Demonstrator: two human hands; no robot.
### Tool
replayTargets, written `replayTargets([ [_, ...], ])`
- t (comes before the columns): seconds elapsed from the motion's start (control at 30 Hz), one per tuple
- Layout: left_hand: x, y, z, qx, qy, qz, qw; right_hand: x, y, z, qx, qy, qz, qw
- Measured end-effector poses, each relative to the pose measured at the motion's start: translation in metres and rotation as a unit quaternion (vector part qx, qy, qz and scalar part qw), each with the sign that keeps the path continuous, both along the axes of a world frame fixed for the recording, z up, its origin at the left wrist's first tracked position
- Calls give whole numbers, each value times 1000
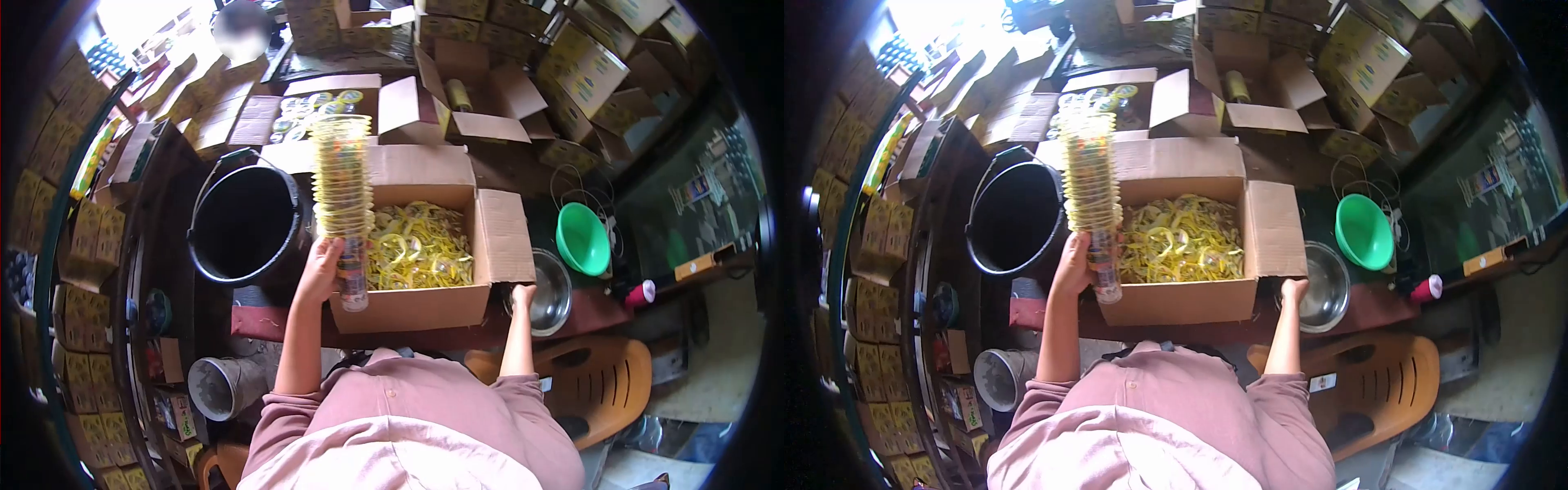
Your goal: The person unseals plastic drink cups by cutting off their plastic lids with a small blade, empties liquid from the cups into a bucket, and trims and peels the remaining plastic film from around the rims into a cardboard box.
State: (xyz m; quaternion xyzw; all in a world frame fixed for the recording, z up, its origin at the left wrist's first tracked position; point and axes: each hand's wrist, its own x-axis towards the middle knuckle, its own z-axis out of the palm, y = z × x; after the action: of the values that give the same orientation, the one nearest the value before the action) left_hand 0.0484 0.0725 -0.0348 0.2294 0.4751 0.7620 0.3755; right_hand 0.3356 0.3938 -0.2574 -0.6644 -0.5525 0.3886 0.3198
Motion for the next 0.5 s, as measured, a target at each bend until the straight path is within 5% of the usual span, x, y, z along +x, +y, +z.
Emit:
replayTargets([
  [0.2, -5, -16, 7, 35, -20, -15, 999, -10, -13, 28, 75, 37, -11, 996],
  [0.27, -7, -21, 8, 56, -38, -20, 997, -12, -14, 40, 20, -6, -12, 1000],
  [0.5, -12, -26, 1, 101, -59, -30, 993, -13, -8, 15, 80, 112, -33, 990],
])
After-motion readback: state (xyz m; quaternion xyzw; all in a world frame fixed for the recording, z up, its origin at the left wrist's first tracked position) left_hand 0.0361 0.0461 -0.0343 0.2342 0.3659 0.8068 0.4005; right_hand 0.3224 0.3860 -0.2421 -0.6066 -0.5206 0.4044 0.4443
